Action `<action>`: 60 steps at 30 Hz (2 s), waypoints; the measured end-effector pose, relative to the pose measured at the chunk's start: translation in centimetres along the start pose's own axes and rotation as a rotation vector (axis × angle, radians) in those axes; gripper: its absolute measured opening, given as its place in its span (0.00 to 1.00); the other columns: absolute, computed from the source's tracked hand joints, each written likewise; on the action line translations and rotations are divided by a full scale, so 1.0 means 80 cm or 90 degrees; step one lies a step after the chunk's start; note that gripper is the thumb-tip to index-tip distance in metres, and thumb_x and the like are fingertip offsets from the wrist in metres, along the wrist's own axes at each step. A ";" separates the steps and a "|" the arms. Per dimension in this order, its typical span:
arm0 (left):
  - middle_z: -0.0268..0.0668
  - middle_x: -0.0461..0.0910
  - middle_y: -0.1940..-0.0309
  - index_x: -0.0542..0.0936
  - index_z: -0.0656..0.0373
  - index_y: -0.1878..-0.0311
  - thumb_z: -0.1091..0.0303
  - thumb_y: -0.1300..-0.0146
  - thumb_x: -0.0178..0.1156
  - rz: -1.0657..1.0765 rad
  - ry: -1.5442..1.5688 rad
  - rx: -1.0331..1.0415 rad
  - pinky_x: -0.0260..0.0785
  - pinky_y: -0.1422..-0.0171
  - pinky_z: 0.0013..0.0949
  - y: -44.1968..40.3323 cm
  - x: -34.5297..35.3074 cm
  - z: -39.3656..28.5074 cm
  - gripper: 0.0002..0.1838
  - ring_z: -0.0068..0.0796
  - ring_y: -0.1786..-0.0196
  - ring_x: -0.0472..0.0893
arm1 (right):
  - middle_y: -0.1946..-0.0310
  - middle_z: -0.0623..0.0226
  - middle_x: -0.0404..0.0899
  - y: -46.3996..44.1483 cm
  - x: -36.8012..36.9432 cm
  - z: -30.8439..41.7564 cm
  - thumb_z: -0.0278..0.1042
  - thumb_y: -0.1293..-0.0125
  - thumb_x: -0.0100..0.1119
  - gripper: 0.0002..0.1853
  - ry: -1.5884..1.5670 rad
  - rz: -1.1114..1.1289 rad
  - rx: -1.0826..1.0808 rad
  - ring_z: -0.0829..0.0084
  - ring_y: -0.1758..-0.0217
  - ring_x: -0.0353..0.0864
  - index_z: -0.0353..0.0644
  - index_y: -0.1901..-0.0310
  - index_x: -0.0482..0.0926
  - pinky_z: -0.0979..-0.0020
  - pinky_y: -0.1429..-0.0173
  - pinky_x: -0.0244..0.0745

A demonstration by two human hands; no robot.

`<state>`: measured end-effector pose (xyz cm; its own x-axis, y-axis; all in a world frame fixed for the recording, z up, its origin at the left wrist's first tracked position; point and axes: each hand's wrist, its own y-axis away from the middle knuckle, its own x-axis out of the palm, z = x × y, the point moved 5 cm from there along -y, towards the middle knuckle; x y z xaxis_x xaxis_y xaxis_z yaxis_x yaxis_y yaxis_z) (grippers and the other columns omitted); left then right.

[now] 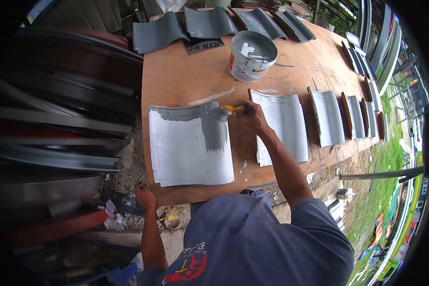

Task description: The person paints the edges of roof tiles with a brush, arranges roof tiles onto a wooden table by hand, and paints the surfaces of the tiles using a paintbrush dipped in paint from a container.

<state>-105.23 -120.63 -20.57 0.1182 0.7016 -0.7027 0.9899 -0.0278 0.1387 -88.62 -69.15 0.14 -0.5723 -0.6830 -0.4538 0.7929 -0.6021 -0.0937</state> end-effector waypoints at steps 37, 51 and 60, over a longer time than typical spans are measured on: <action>0.57 0.84 0.47 0.83 0.64 0.46 0.50 0.22 0.40 -0.145 -0.225 -0.097 0.72 0.40 0.59 0.071 0.004 -0.066 0.28 0.64 0.44 0.81 | 0.69 0.57 0.88 0.093 -0.052 -0.075 0.26 0.40 0.68 0.10 -0.213 0.094 0.038 0.70 0.66 0.86 0.35 0.57 0.86 0.66 0.57 0.81; 0.60 0.84 0.48 0.82 0.66 0.44 0.53 0.24 0.43 -0.168 -0.217 -0.073 0.72 0.40 0.58 0.042 0.008 -0.022 0.26 0.66 0.46 0.81 | 0.78 0.50 0.81 0.158 -0.010 -0.073 0.30 0.37 0.67 0.09 -0.203 -0.038 0.229 0.60 0.76 0.81 0.32 0.62 0.82 0.60 0.66 0.76; 0.59 0.84 0.51 0.82 0.65 0.49 0.53 0.25 0.42 -0.162 -0.210 -0.071 0.71 0.43 0.60 0.059 0.005 -0.051 0.26 0.66 0.49 0.81 | 0.80 0.55 0.78 0.083 -0.014 -0.073 0.36 0.35 0.66 0.14 -0.199 -0.281 0.222 0.71 0.78 0.73 0.32 0.69 0.79 0.62 0.68 0.73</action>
<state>-100.80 -117.58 -17.35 -0.0925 0.4099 -0.9075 0.9783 0.2069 -0.0062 -81.49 -69.96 -5.16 -0.9046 -0.3972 -0.1546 0.3846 -0.9171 0.1053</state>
